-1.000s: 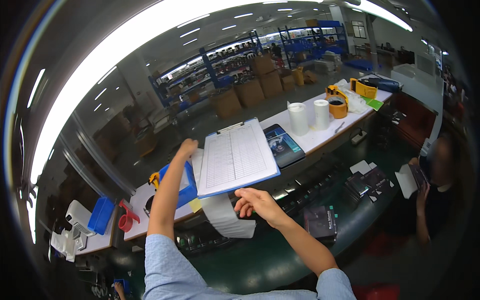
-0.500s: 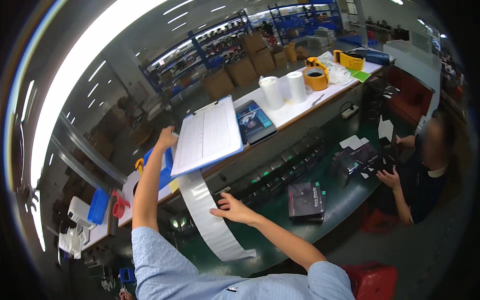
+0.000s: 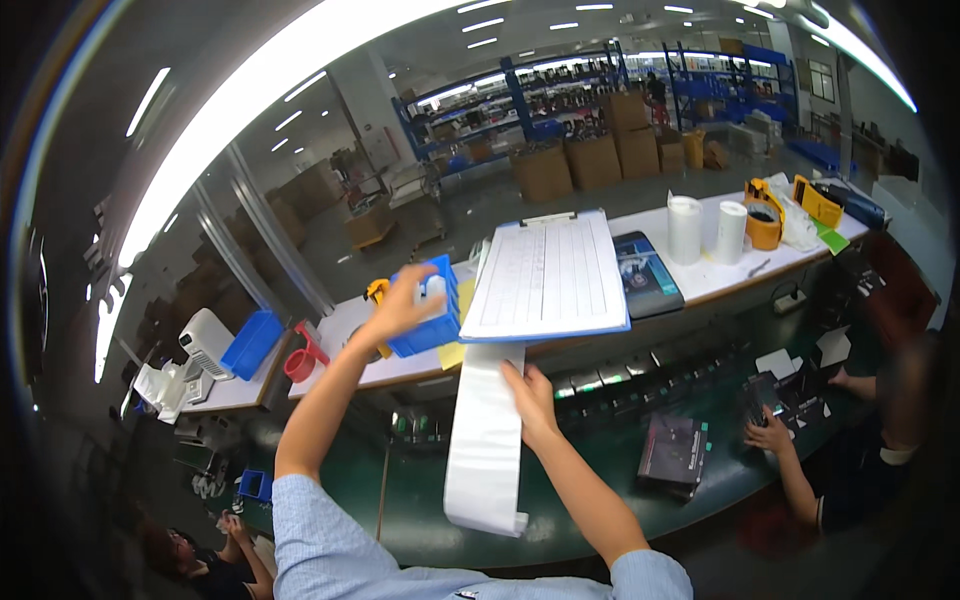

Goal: The person applies green stickers to the front of black product boxes labeled 'Kara Manda' on a green assembly table. They peel stickers from a sheet, place them on the boxes, and stack the finished items. The person briefly walks to a nearby cardboard box to retrieve a new stack of boxes before returning to the table to continue labeling.

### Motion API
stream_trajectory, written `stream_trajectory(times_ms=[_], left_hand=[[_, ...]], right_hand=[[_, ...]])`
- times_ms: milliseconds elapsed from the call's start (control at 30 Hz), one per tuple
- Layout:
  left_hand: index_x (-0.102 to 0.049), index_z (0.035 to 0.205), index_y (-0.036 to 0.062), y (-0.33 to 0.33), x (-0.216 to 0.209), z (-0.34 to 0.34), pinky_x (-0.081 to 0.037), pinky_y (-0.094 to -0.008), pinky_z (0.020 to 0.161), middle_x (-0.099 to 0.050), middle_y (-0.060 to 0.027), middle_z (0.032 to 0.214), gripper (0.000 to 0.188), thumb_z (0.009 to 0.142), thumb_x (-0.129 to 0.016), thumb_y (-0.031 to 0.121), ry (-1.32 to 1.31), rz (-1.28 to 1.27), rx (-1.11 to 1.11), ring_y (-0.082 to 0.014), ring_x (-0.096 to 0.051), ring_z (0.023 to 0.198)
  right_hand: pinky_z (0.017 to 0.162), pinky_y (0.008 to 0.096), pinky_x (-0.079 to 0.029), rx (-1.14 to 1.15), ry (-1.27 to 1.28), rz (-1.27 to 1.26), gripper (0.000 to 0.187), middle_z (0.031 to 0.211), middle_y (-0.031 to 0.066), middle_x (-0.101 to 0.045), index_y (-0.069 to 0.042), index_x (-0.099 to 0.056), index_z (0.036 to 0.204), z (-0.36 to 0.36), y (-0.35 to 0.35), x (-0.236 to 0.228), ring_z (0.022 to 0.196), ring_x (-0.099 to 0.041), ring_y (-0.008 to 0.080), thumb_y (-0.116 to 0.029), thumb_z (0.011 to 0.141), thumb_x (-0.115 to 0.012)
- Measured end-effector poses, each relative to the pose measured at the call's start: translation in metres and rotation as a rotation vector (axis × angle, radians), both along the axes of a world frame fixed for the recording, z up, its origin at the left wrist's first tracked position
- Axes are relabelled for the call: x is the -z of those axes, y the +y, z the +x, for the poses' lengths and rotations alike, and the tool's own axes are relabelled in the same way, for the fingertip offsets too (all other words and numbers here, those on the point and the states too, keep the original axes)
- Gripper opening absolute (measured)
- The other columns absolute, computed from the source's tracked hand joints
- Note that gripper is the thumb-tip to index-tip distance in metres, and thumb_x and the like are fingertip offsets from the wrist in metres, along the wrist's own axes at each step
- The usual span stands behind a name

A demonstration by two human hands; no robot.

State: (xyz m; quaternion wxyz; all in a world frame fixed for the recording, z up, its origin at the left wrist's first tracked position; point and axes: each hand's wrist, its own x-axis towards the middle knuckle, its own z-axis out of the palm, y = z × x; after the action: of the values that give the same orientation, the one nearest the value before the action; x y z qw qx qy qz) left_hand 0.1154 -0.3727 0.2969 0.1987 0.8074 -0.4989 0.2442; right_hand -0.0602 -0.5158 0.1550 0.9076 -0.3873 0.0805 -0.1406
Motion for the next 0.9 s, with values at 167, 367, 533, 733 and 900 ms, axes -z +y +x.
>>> stream_trajectory(times_ms=[167,367,533,733,900], left_hand=[[-0.047,0.12,0.0008,0.003,0.028,-0.042,-0.029,-0.044,0.1,-0.048,-0.0201,0.122,0.05,0.083,-0.062,0.03,0.114,0.063,0.011,-0.0343,-0.044,0.114],[-0.048,0.12,0.0025,-0.002,0.033,-0.054,-0.016,-0.057,0.104,-0.042,-0.0168,0.127,0.044,0.084,-0.058,0.027,0.076,0.112,-0.092,-0.0321,-0.036,0.122],[-0.047,0.12,0.0026,0.006,0.037,-0.07,-0.019,-0.0552,0.104,-0.04,-0.0169,0.128,0.045,0.078,-0.062,0.01,0.008,-0.067,-0.091,-0.0333,-0.033,0.123],[-0.041,0.124,0.0005,0.022,0.047,-0.119,-0.031,-0.0429,0.1,-0.041,-0.0186,0.126,0.059,0.072,-0.068,0.01,0.06,-0.314,0.137,-0.0353,-0.04,0.118],[-0.037,0.127,-0.0004,0.017,0.073,-0.201,-0.031,-0.0438,0.102,-0.044,-0.0207,0.126,0.077,0.068,-0.077,0.03,0.401,-0.455,0.365,-0.0318,-0.044,0.117]], right_hand=[[0.079,0.0266,-0.045,-0.108,0.04,-0.066,0.042,0.105,0.0087,-0.058,0.003,-0.052,0.114,-0.015,-0.013,-0.01,0.095,-0.055,0.0132,-0.028,0.088,-0.058],[0.08,0.0253,-0.045,-0.134,0.054,-0.24,0.038,0.102,0.0074,-0.062,0.002,-0.056,0.113,-0.014,-0.018,-0.003,0.091,-0.058,0.0131,-0.024,0.086,-0.059],[0.082,0.0244,-0.046,-0.257,-0.019,-0.2,0.033,0.103,0.0064,-0.063,-0.001,-0.056,0.115,-0.02,-0.023,-0.001,0.09,-0.06,0.0118,-0.014,0.085,-0.06],[0.077,0.0292,-0.046,-0.286,-0.101,-0.294,0.027,0.097,0.0075,-0.06,-0.002,-0.055,0.105,-0.034,-0.054,-0.014,0.087,-0.059,0.0172,-0.009,0.08,-0.061],[0.073,0.0334,-0.045,-0.071,-0.295,-0.853,0.022,0.09,0.0083,-0.057,-0.003,-0.055,0.095,-0.076,-0.048,-0.006,0.084,-0.057,0.0223,-0.007,0.075,-0.063]])
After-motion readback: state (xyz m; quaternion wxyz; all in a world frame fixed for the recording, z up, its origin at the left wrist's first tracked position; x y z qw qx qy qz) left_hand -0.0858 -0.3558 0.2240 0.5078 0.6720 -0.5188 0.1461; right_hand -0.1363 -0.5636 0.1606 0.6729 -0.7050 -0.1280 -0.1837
